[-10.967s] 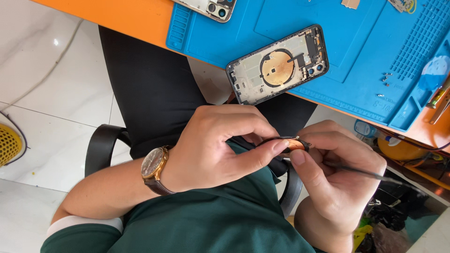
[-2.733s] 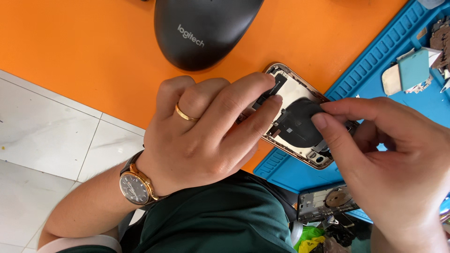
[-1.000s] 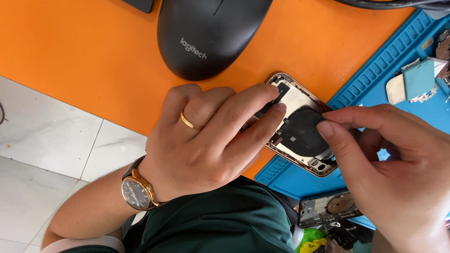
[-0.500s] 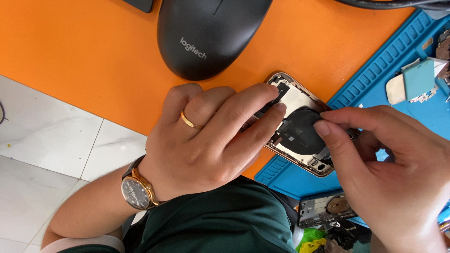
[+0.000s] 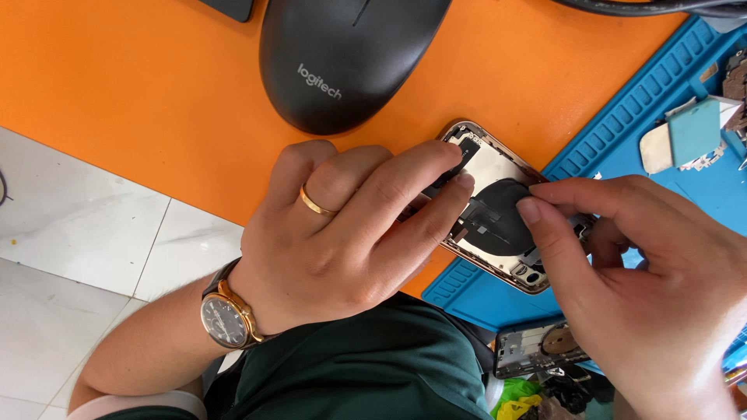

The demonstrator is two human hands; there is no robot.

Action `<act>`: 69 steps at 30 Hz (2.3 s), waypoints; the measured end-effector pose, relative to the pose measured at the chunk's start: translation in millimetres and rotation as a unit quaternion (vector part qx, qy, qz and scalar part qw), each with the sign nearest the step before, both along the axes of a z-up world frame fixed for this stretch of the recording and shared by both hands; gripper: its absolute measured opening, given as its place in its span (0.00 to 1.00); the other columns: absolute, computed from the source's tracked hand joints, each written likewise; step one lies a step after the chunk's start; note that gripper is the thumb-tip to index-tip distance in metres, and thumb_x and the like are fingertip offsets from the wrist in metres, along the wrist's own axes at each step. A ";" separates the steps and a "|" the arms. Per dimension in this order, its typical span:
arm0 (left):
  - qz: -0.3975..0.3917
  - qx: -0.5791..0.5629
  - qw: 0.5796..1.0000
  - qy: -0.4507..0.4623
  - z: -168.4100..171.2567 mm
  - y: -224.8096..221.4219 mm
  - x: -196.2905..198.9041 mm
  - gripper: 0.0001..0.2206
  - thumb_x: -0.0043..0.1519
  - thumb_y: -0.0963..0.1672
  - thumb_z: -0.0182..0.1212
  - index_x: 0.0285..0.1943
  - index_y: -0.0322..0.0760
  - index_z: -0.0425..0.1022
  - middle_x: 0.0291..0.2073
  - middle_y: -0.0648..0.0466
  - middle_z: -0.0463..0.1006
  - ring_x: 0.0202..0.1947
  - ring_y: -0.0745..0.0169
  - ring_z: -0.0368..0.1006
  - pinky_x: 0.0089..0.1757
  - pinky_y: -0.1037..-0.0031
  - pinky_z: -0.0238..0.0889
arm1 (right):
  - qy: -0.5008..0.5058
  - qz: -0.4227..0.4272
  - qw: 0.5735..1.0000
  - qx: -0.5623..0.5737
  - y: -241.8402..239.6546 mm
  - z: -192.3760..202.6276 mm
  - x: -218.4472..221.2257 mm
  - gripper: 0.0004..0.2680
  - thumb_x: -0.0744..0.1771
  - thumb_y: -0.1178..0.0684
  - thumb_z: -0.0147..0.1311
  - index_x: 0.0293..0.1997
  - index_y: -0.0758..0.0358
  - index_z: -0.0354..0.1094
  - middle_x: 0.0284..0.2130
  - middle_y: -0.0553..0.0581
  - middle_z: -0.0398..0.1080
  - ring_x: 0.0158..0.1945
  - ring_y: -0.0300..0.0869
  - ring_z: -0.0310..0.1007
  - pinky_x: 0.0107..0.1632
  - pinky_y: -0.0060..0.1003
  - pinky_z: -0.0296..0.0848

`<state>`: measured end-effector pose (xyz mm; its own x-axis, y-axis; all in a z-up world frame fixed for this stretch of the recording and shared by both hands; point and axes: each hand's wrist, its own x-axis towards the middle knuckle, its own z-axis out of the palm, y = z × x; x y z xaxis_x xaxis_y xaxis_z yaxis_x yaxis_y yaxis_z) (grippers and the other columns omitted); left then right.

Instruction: The person repairs two disassembled smartphones on their lap, using tweezers to handle a circular component and a screwdriver to tighten screws. They also use a suction cup tool to manipulate the phone casing.

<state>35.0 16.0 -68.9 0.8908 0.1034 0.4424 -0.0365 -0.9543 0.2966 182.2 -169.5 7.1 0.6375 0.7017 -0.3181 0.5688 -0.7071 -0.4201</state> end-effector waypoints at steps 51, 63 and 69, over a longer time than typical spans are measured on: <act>-0.102 0.014 0.994 0.031 9.1 -2.7 7.8 0.21 0.78 0.56 0.45 0.56 0.48 0.84 0.58 0.56 0.81 0.50 0.60 0.74 0.44 0.62 0.61 | -0.009 -0.003 0.999 -0.030 -35.1 13.0 24.0 0.12 0.72 0.52 0.66 0.59 0.68 0.77 0.43 0.61 0.73 0.25 0.45 0.64 0.35 0.50 0.67; -0.084 0.016 0.996 0.022 13.0 -11.0 12.5 0.19 0.77 0.55 0.49 0.56 0.51 0.86 0.56 0.54 0.82 0.49 0.57 0.71 0.44 0.60 0.59 | -0.014 0.027 0.999 -0.020 -42.8 -6.1 21.1 0.16 0.69 0.43 0.71 0.60 0.55 0.74 0.52 0.55 0.70 0.44 0.49 0.76 0.42 0.56 0.75; -0.085 0.079 0.992 0.050 18.0 -13.3 9.8 0.26 0.77 0.62 0.40 0.69 0.57 0.78 0.64 0.51 0.77 0.53 0.57 0.71 0.48 0.60 0.66 | -0.007 0.034 0.999 -0.022 -36.7 0.1 25.3 0.15 0.68 0.44 0.74 0.56 0.55 0.74 0.47 0.55 0.70 0.41 0.50 0.73 0.39 0.54 0.72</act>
